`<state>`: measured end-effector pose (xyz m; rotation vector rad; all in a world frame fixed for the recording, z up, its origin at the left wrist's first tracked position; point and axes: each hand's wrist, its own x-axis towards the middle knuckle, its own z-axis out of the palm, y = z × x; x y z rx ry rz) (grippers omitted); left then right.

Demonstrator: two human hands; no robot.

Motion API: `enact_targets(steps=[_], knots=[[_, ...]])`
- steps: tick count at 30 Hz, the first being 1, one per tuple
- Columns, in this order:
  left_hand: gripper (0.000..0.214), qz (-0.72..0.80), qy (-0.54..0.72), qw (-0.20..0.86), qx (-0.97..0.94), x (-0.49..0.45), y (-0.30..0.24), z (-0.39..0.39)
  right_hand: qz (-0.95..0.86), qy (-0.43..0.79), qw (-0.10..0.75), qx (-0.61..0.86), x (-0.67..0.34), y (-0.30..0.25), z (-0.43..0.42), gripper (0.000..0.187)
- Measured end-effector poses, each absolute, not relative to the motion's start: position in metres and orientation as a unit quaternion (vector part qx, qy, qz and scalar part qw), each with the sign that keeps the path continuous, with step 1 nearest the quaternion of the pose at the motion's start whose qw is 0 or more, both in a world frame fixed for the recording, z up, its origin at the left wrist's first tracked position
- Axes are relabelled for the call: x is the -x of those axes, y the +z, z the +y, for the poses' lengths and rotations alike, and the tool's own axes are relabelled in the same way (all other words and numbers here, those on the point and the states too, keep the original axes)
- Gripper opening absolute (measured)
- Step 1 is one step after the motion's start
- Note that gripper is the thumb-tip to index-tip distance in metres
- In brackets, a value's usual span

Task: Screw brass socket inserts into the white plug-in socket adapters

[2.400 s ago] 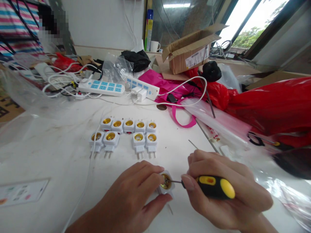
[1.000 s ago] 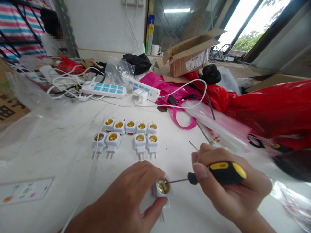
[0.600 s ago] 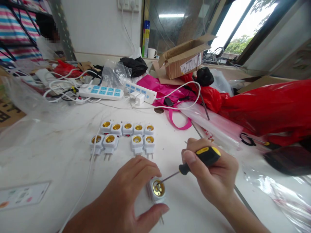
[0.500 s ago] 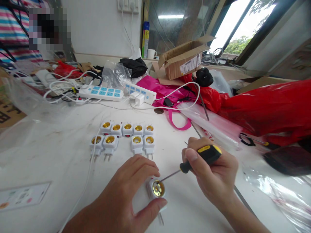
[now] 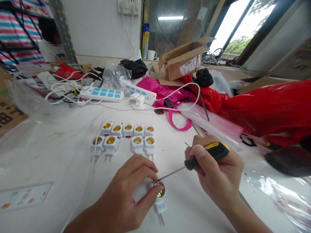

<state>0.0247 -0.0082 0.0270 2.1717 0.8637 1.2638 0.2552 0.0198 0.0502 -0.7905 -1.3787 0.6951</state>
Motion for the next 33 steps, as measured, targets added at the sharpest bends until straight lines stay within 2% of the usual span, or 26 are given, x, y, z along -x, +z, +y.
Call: enact_targets(steps=[33], knots=[[0.019, 0.297, 0.467, 0.254, -0.793, -0.028, 0.022, -0.009, -0.656, 0.273, 0.638, 0.298, -0.256, 0.056, 0.013, 0.015]])
